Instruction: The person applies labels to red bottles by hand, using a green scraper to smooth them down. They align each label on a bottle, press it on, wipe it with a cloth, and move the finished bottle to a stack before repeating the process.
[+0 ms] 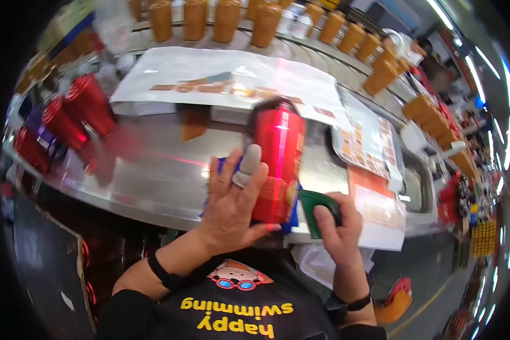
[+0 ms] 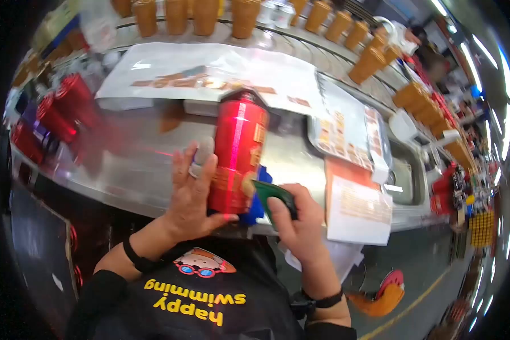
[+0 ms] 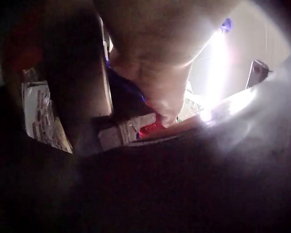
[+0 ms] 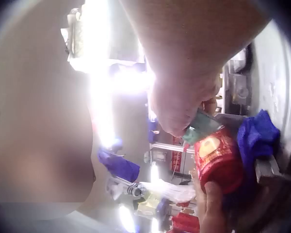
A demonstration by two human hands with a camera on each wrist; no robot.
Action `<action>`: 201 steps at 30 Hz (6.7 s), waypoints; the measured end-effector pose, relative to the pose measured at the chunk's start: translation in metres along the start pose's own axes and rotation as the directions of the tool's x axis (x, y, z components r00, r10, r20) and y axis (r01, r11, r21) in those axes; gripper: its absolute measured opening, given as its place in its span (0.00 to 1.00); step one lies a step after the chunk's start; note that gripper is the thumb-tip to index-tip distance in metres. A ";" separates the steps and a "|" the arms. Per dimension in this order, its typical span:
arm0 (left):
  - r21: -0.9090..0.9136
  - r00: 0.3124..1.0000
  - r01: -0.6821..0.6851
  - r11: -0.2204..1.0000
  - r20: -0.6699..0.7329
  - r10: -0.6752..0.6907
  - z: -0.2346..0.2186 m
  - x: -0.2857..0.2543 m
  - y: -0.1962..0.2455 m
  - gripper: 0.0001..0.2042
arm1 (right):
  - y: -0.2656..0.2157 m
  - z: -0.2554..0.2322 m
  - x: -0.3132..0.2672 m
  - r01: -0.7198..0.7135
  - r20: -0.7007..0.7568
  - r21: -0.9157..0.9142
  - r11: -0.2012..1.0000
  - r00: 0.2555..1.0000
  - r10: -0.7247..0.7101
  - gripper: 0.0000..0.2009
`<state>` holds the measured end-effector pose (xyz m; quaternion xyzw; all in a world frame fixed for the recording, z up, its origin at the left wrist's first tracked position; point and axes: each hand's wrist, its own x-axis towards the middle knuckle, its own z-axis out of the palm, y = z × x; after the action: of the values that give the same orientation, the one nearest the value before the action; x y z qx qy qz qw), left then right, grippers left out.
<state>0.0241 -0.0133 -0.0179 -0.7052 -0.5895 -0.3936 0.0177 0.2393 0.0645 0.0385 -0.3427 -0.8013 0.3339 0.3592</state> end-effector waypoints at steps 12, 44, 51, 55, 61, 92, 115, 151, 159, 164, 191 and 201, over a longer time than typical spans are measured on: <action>-0.260 0.995 0.096 0.961 0.030 -0.092 0.020 -0.015 -0.016 0.49 | 0.128 -0.136 -0.107 -0.295 -0.264 -0.862 0.413 0.955 0.133 0.16; -0.248 1.000 -0.016 0.969 0.012 0.019 -0.002 0.000 0.013 0.36 | -0.007 -0.067 -0.032 0.033 0.147 -0.073 0.997 0.989 -0.022 0.06; -0.415 0.983 -0.075 0.907 0.121 0.136 -0.033 0.017 0.025 0.16 | -0.040 -0.016 0.000 0.152 0.266 -0.038 0.988 0.954 -0.137 0.04; -0.383 0.992 0.123 0.915 0.019 -0.125 -0.020 -0.005 0.019 0.08 | -0.012 0.000 -0.006 0.110 0.241 -0.060 0.992 0.966 -0.093 0.04; -0.336 0.979 0.166 0.927 -0.060 -0.197 -0.016 -0.008 0.016 0.09 | -0.006 0.009 -0.005 0.038 0.206 -0.061 0.997 0.978 -0.024 0.05; -0.562 0.921 0.360 0.744 0.090 -0.378 0.001 -0.018 0.004 0.22 | 0.001 0.003 -0.007 -0.076 0.202 -0.014 0.997 0.976 0.077 0.04; -0.591 0.916 0.338 0.733 0.030 -0.399 -0.005 -0.021 -0.005 0.20 | -0.006 0.009 -0.002 -0.105 0.231 -0.010 0.994 0.967 0.105 0.04; -0.333 0.977 -0.123 0.935 -0.207 0.054 -0.011 -0.030 -0.003 0.14 | 0.007 -0.008 0.000 -0.153 0.391 0.205 0.967 0.918 0.063 0.07; -0.250 0.973 -0.214 0.944 -0.139 0.184 -0.015 -0.023 0.000 0.17 | 0.008 -0.010 0.001 -0.158 0.421 0.203 0.966 0.905 0.059 0.11; -0.090 0.929 -0.361 0.928 -0.122 0.350 -0.012 -0.015 0.002 0.16 | 0.013 -0.010 0.001 -0.131 0.409 0.192 0.973 0.912 0.042 0.08; -0.054 0.860 -0.478 0.877 -0.230 0.455 0.012 -0.005 -0.004 0.13 | 0.027 -0.015 -0.003 -0.221 0.428 0.187 0.957 0.895 0.123 0.08; -0.088 0.865 -0.481 0.872 -0.210 0.456 0.012 -0.004 -0.003 0.15 | 0.026 -0.020 -0.002 -0.269 0.447 0.208 0.941 0.882 0.153 0.09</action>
<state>0.0283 -0.0098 -0.0293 -0.7879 -0.3674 -0.4799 0.1181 0.2642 0.0825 0.0277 -0.2969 -0.7658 0.5413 0.1801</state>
